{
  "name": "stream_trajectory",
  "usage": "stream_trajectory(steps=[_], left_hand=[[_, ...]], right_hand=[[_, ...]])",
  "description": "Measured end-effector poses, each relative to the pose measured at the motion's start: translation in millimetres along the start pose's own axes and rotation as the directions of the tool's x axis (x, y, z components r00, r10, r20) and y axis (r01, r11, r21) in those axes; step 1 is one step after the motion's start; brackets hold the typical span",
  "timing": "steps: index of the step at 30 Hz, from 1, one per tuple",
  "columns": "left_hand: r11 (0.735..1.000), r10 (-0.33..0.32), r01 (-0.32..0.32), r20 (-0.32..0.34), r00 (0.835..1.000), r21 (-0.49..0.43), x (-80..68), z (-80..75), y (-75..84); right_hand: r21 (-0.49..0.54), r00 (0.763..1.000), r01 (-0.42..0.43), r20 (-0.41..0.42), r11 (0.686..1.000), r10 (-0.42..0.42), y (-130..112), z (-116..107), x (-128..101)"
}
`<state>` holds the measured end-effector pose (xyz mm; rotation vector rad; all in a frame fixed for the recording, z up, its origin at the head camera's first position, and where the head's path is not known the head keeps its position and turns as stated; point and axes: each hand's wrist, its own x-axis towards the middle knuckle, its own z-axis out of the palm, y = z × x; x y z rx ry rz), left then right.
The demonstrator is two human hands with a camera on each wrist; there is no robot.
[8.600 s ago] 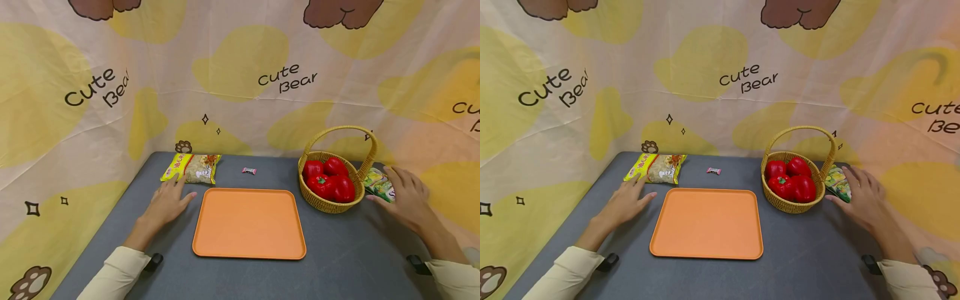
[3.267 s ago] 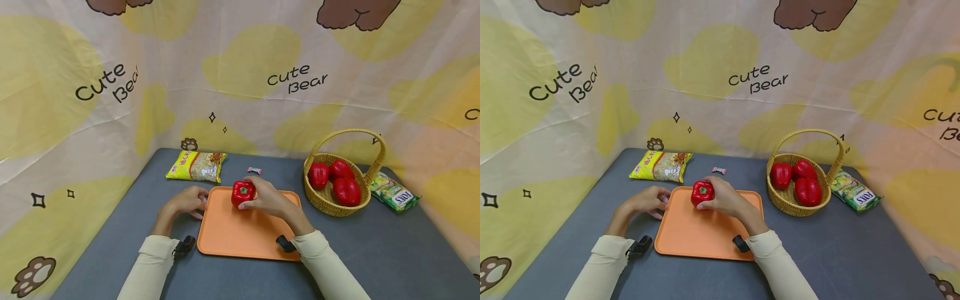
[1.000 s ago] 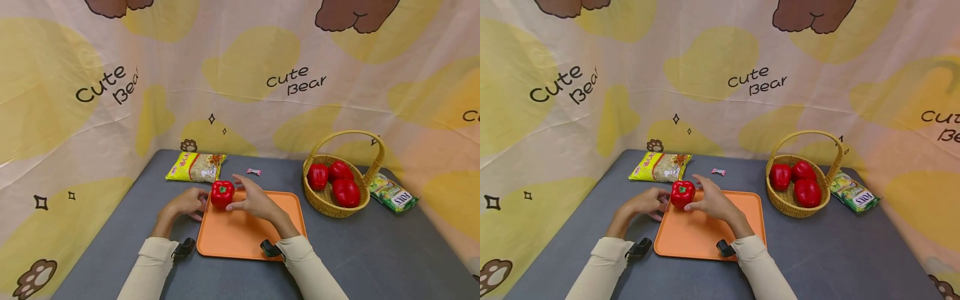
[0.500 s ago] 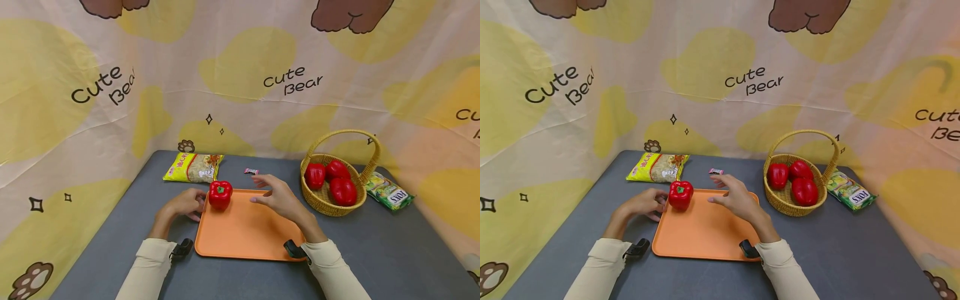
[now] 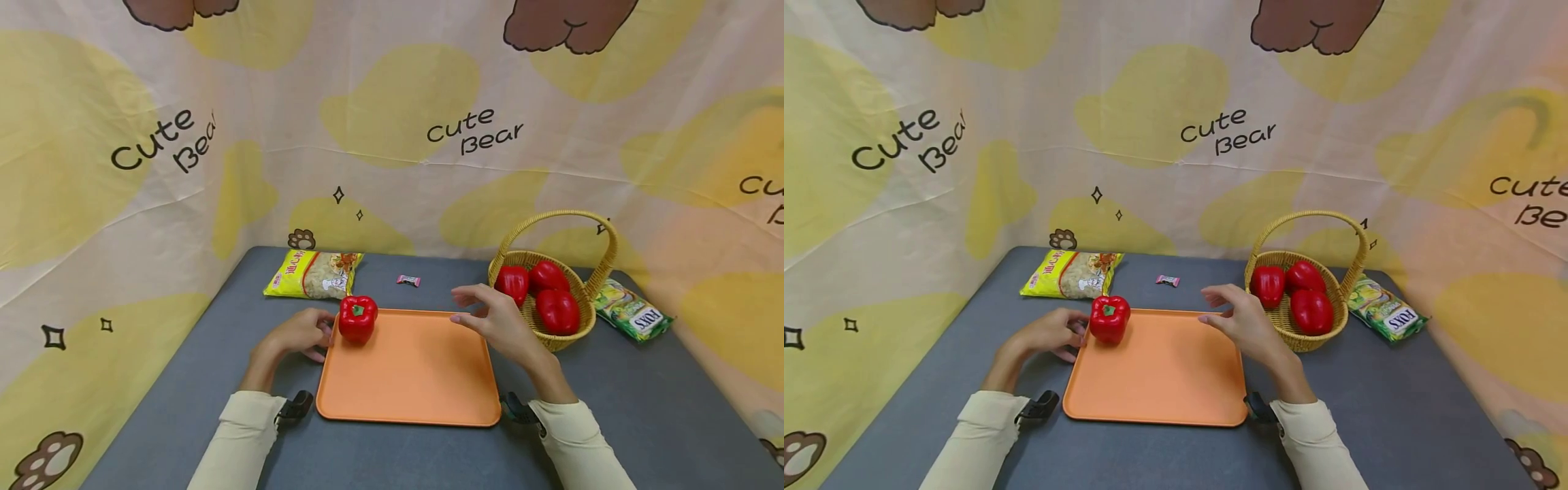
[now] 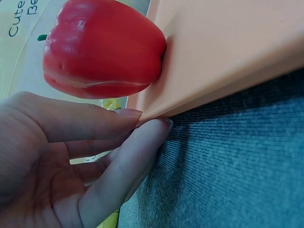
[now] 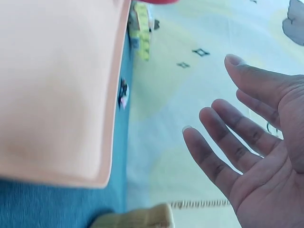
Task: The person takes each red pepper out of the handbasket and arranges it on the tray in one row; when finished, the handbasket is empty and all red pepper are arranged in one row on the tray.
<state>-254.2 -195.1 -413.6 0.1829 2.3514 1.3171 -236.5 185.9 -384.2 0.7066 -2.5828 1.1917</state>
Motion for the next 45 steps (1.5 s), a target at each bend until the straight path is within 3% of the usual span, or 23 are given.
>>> stream_trajectory(steps=[8,19,29,36,45], left_hand=[[1.000,0.010,-0.010,0.001,1.000,0.002,0.2,0.1,-0.6],[1.000,-0.022,0.022,-0.016,1.000,-0.002,3.1,0.5,-4.2],[1.000,0.003,-0.003,0.001,1.000,-0.018,2.5,-0.4,-3.8],[1.000,0.006,-0.006,0.005,1.000,-0.017,2.1,-1.1,-2.6],[1.000,0.011,-0.011,-0.001,1.000,-0.012,1.5,-0.1,-2.4]], right_hand=[[0.008,0.998,-0.035,-0.048,0.999,0.035,14,-21,-6],[-0.077,0.984,-0.108,-0.148,0.991,0.096,42,-51,-13],[-0.159,0.951,-0.226,-0.249,0.961,0.182,64,-81,-29],[-0.179,0.937,-0.293,-0.251,0.939,0.244,75,-91,-37],[-0.192,0.941,-0.272,-0.259,0.943,0.219,85,-94,-41]])
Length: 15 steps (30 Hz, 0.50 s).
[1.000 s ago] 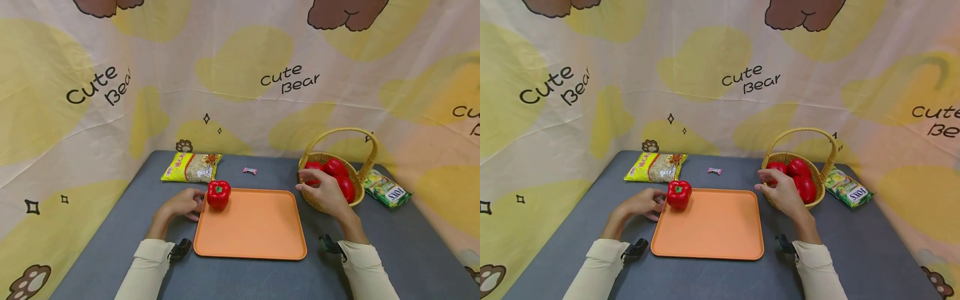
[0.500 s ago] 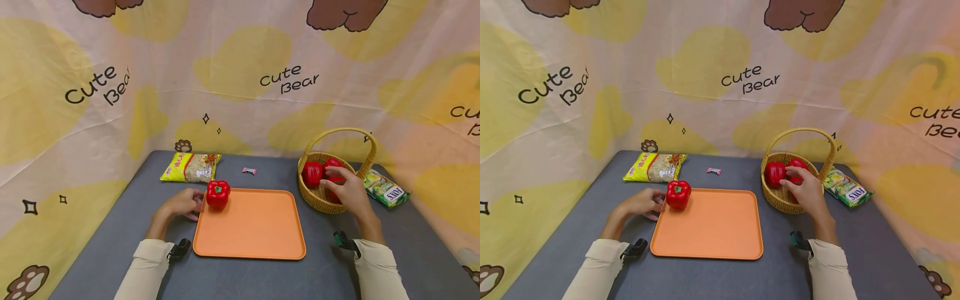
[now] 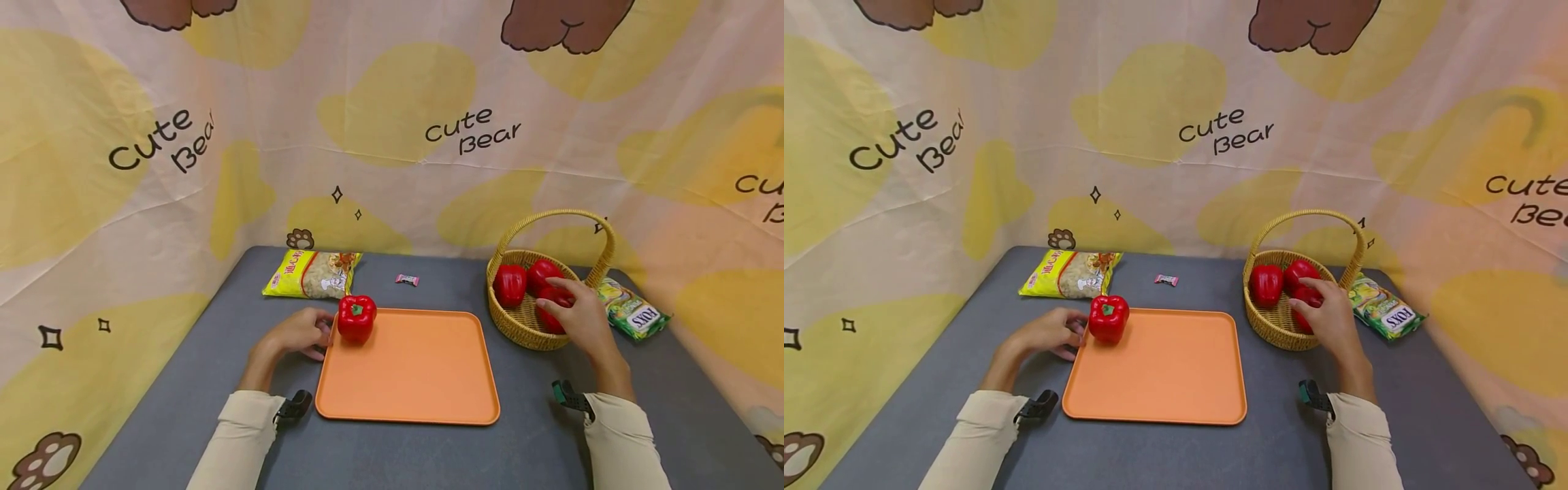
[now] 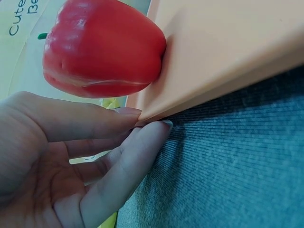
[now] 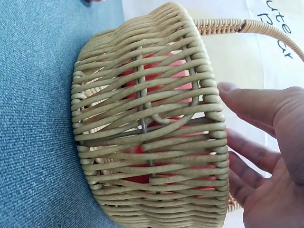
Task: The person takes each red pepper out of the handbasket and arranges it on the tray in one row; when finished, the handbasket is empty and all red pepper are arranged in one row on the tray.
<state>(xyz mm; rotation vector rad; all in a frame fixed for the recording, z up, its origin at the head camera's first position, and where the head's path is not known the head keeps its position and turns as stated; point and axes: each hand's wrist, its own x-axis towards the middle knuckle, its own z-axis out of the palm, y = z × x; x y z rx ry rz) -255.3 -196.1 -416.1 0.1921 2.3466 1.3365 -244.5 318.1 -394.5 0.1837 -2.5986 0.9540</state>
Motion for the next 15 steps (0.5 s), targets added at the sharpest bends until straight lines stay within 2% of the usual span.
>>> stream_trajectory(steps=[6,15], left_hand=[[1.000,-0.008,0.008,-0.001,1.000,-0.001,-0.3,0.4,0.2],[1.000,0.002,-0.002,-0.002,1.000,-0.005,0.7,0.6,-0.5]], right_hand=[[-0.005,1.000,-0.012,-0.001,1.000,0.012,4.2,-2.1,0.1],[-0.015,0.998,-0.039,0.039,0.999,0.040,6.4,-2.2,-2.3]])
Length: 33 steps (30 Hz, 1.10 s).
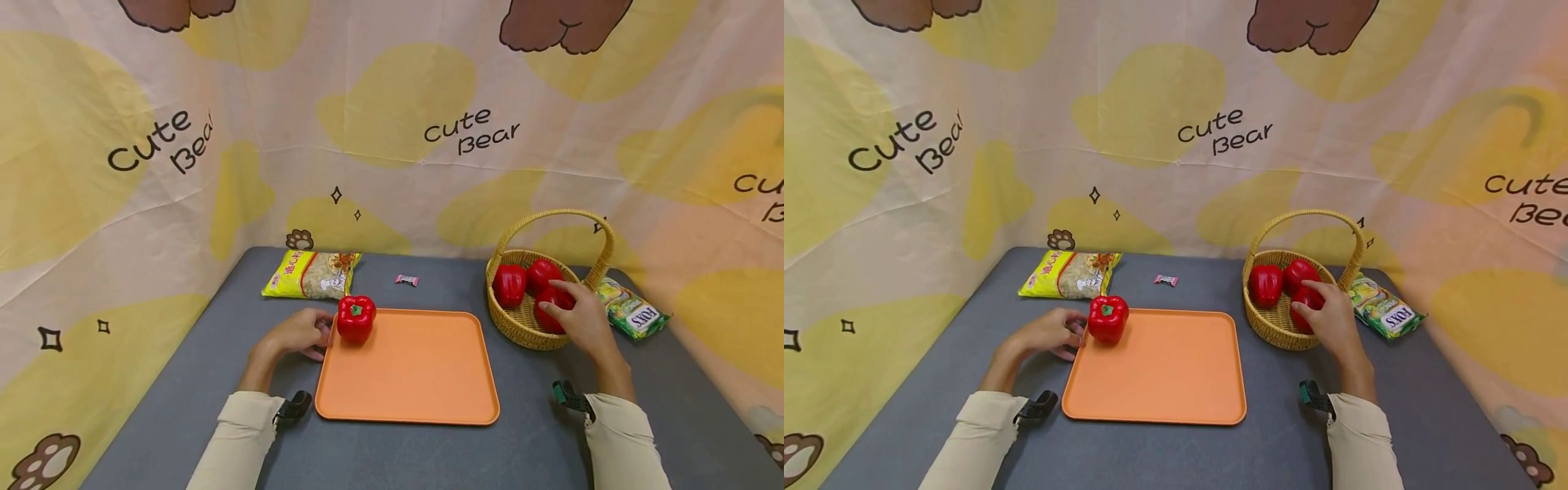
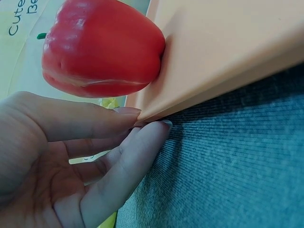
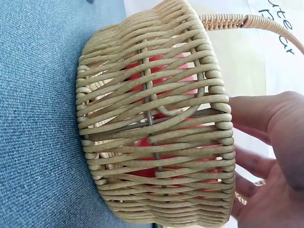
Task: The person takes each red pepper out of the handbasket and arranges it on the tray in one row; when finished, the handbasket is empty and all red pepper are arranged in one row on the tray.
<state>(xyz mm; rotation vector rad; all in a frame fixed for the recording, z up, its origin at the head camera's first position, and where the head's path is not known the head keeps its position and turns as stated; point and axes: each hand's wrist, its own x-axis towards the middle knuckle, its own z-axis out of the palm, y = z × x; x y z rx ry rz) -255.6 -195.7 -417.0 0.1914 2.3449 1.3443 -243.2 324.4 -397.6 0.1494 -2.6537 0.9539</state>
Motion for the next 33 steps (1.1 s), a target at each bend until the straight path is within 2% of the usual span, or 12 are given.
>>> stream_trajectory(steps=[14,21,33], left_hand=[[1.000,0.001,-0.001,0.002,1.000,-0.001,0.5,0.0,-0.9],[1.000,-0.009,0.009,-0.002,1.000,-0.002,1.0,0.1,-0.3],[1.000,-0.012,0.012,0.001,1.000,-0.003,-0.6,0.2,1.7]], right_hand=[[-0.020,0.999,0.054,0.003,0.998,-0.054,-2.4,7.5,0.6],[-0.037,1.000,0.013,0.005,0.999,-0.013,-0.9,7.2,1.7],[-0.103,0.996,-0.050,0.063,0.993,0.057,4.5,9.5,2.8]])
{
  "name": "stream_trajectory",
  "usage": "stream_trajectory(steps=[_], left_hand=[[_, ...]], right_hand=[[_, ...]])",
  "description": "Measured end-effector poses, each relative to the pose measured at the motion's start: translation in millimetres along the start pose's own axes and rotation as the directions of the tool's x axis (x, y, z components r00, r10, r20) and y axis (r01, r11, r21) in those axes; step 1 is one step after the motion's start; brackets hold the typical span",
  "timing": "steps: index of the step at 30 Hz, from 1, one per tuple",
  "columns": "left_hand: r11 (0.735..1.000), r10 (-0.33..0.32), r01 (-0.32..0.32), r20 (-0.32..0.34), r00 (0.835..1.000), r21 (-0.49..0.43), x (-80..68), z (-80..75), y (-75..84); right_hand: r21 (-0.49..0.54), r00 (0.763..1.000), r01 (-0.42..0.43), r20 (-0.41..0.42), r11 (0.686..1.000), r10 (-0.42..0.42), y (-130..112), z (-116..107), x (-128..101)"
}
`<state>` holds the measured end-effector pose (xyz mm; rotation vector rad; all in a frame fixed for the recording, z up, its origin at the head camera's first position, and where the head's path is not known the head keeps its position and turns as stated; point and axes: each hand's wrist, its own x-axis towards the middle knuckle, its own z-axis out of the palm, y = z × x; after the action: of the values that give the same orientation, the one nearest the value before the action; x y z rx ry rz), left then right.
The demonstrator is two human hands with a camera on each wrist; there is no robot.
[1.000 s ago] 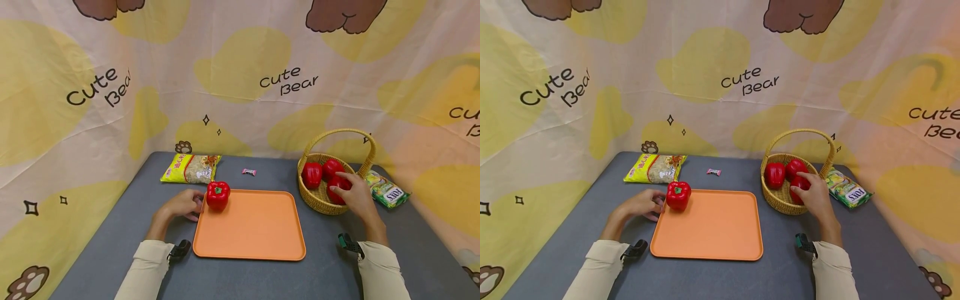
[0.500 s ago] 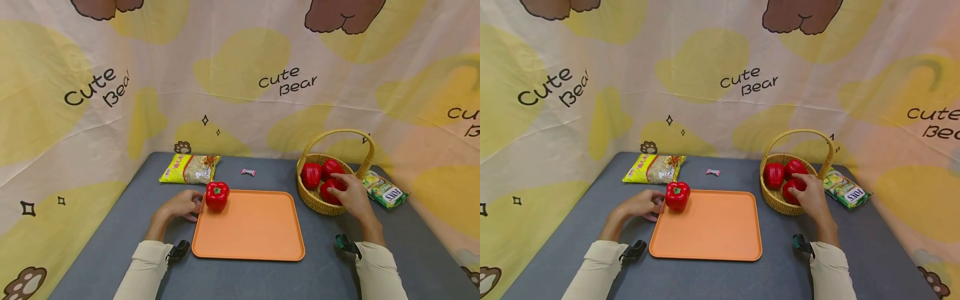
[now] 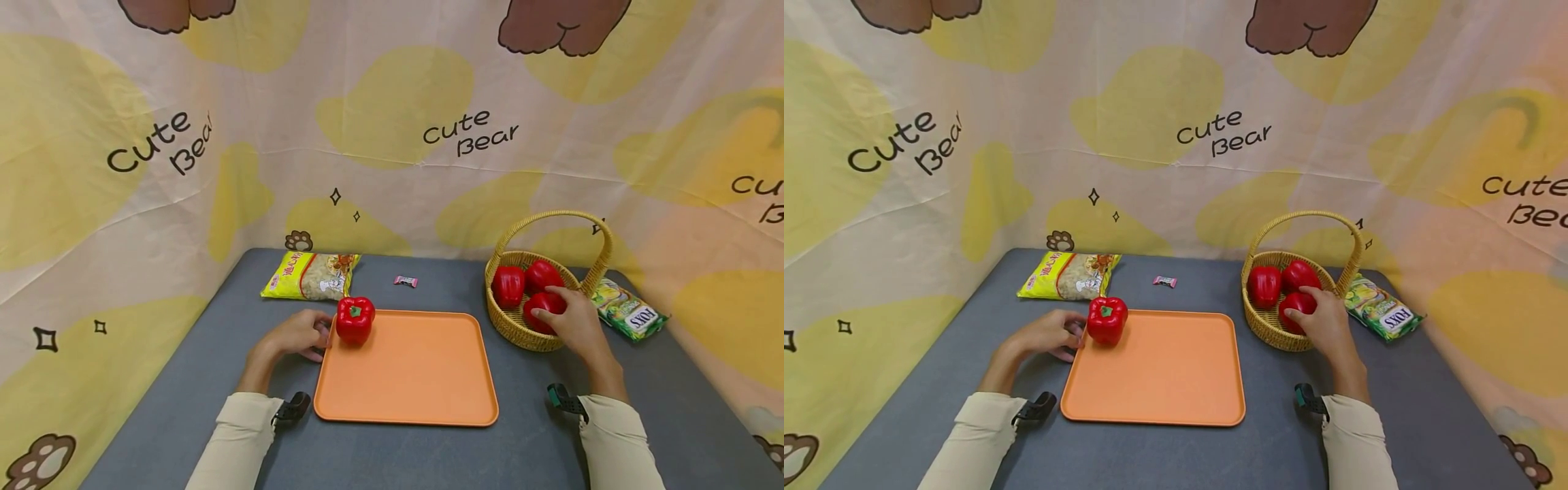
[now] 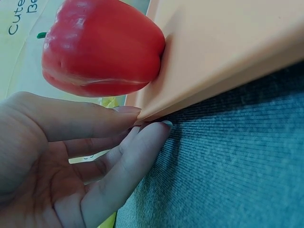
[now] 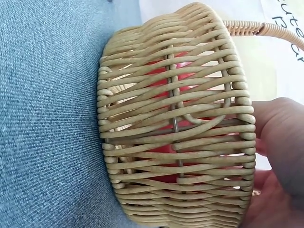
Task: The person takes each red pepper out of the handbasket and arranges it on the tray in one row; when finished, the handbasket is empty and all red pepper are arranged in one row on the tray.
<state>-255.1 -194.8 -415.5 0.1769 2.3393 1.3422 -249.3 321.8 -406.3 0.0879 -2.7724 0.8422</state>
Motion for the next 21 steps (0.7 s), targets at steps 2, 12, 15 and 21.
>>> stream_trajectory(steps=[2,12,15,21], left_hand=[[1.000,0.004,-0.004,0.000,1.000,0.000,0.4,0.2,-0.5],[1.000,0.018,-0.018,0.000,1.000,0.000,1.8,0.1,-2.1],[1.000,0.020,-0.020,0.000,1.000,0.006,2.6,-0.2,-2.6],[1.000,0.008,-0.008,-0.002,1.000,0.004,3.2,-0.7,-3.2]], right_hand=[[0.003,1.000,-0.007,0.000,1.000,0.007,-1,-1,0],[0.083,0.999,-0.047,-0.006,0.995,0.047,-15,-15,-5],[0.086,0.999,-0.039,-0.008,0.996,0.040,-21,-20,-5],[0.076,1.000,-0.006,-0.020,0.997,0.008,-30,-24,-6]])
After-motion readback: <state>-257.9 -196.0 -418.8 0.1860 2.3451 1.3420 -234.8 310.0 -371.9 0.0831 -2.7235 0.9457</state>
